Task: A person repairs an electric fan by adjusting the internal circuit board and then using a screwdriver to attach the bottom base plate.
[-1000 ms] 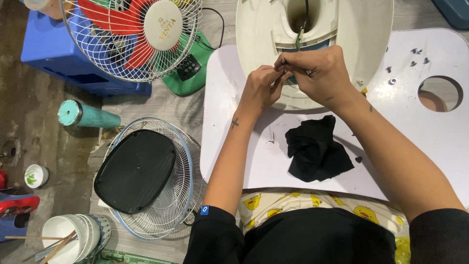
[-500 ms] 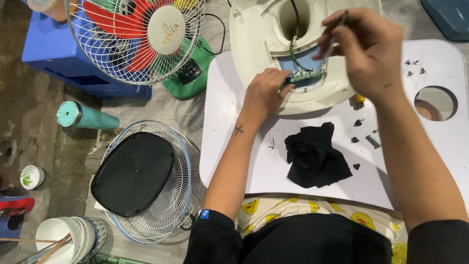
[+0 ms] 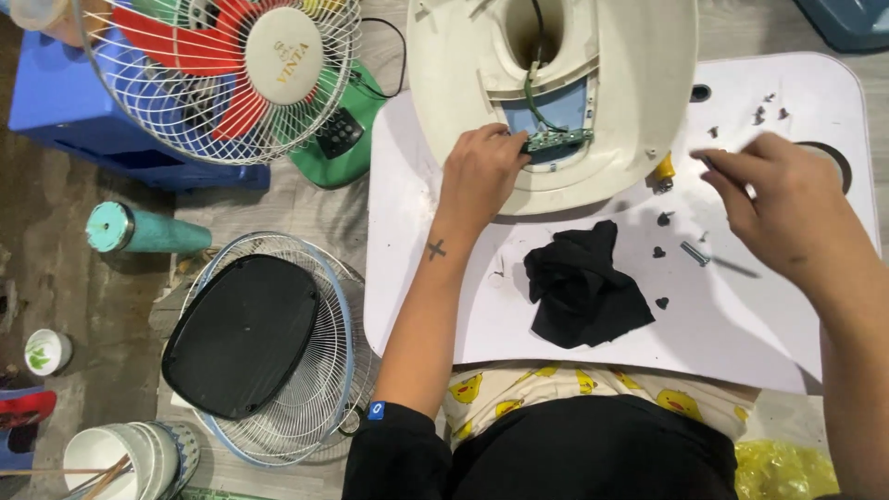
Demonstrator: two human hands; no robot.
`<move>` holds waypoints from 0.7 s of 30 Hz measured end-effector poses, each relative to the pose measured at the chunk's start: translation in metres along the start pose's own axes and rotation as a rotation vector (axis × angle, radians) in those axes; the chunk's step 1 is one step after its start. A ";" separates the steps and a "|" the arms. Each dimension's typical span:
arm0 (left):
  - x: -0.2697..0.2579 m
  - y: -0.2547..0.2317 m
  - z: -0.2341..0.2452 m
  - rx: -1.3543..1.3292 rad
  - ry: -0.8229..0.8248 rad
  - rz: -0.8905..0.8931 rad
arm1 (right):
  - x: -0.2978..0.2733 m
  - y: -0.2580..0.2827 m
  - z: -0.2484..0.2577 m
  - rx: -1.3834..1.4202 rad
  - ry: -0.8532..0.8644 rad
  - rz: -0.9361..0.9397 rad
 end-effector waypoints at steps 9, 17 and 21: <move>0.000 -0.004 0.011 -0.038 -0.006 0.007 | -0.059 -0.023 -0.017 -0.086 -0.017 -0.278; 0.004 -0.007 0.068 -0.090 -0.043 0.093 | -0.074 -0.037 -0.049 -0.248 -0.039 -0.241; -0.026 -0.027 0.122 -0.175 -0.053 0.099 | -0.087 -0.052 -0.068 -0.191 -0.104 -0.194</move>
Point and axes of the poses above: each hand's wrist, its own x-axis towards the middle knuckle, its own z-axis out of the back of the hand, y = z × x, the point moved 10 cm from there along x, towards the middle knuckle, and after that the axes turned 1 degree about -y, right-handed, at the moved point
